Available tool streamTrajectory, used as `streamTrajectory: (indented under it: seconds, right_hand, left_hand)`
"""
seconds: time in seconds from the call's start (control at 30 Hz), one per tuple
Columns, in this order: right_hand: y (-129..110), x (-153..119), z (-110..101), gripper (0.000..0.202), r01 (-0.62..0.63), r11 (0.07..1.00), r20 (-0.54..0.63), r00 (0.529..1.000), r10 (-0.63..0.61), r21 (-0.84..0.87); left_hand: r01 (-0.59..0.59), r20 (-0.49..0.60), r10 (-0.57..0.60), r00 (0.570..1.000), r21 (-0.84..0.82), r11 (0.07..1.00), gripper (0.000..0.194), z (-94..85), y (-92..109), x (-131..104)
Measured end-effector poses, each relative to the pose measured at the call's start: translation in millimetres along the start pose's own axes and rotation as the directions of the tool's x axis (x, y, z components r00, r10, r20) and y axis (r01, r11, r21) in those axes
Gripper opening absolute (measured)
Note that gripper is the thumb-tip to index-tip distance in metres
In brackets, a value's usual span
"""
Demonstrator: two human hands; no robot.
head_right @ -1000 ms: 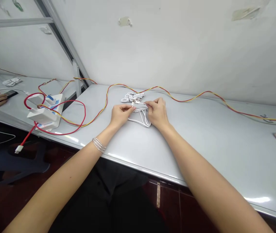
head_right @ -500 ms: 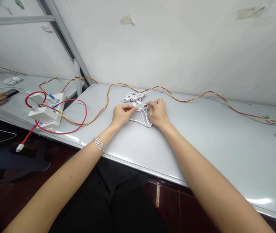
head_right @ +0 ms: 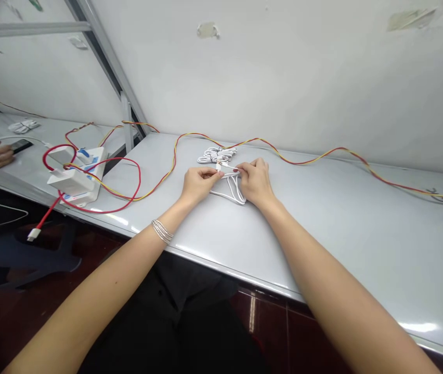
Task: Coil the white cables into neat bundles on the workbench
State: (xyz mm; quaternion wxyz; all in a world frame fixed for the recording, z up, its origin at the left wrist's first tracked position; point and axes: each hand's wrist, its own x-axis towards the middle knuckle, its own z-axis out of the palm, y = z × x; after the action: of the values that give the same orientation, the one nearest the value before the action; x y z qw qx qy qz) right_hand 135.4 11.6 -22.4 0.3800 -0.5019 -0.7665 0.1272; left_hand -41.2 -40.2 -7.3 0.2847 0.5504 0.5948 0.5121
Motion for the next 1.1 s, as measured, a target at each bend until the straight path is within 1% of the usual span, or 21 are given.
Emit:
streamTrajectory:
  seconds: [0.17, 0.27, 0.37, 0.43, 0.5, 0.63, 0.77, 0.83, 0.97, 1.1]
  right_hand:
    - [2, 0, 1, 0.026, 0.019, 1.0, -0.006, 1.0, -0.019, 0.006]
    - [3, 0, 2, 0.025, 0.021, 1.0, -0.009, 1.0, -0.021, 0.001]
    - [3, 0, 2, 0.025, 0.013, 1.0, -0.013, 1.0, -0.013, 0.0]
    - [2, -1, 1, 0.026, 0.0, 1.0, -0.004, 1.0, 0.0, 0.009]
    - [0, -1, -1, 0.027, -0.016, 1.0, 0.008, 1.0, 0.016, 0.027]
    - [-2, -2, -4, 0.028, -0.035, 0.998, -0.001, 0.999, 0.035, 0.06]
    - [-3, -3, -6, 0.027, -0.049, 0.996, -0.043, 0.998, 0.052, 0.07]
    - [-3, -3, -6, 0.027, -0.059, 0.995, -0.072, 0.995, 0.064, 0.08]
    - [-3, -2, -6, 0.027, -0.094, 0.99, -0.113, 0.988, 0.105, 0.102]
    - [0, -1, -6, 0.026, -0.118, 0.985, -0.109, 0.985, 0.132, 0.125]
  left_hand:
    - [-0.011, 0.006, 0.011, 1.0, 0.005, 1.0, 0.013, -0.4, 1, -1]
    - [0.0, 0.04, -0.001, 0.999, 0.015, 1.0, 0.011, -0.8, 2, -1]
    - [-0.01, 0.079, 0.007, 0.997, 0.027, 1.0, 0.014, -1.3, 2, -2]
    - [-0.026, 0.088, 0.023, 0.996, 0.023, 0.999, 0.011, -1.6, 1, -1]
    - [-0.026, 0.09, 0.025, 0.996, 0.006, 1.0, 0.014, -1.7, -1, 0]
    - [0.037, 0.068, -0.034, 0.997, -0.044, 0.998, 0.015, -0.7, -6, 5]
    - [0.117, 0.043, -0.112, 0.993, -0.12, 0.986, 0.015, 0.9, -8, 7]
    - [0.135, 0.032, -0.132, 0.991, -0.143, 0.98, 0.013, 1.5, -9, 8]
    - [0.11, 0.01, -0.11, 0.994, -0.15, 0.982, 0.011, 2.6, -13, 8]
    - [0.042, -0.011, -0.044, 0.999, -0.152, 0.987, 0.011, 4.6, -16, 9]
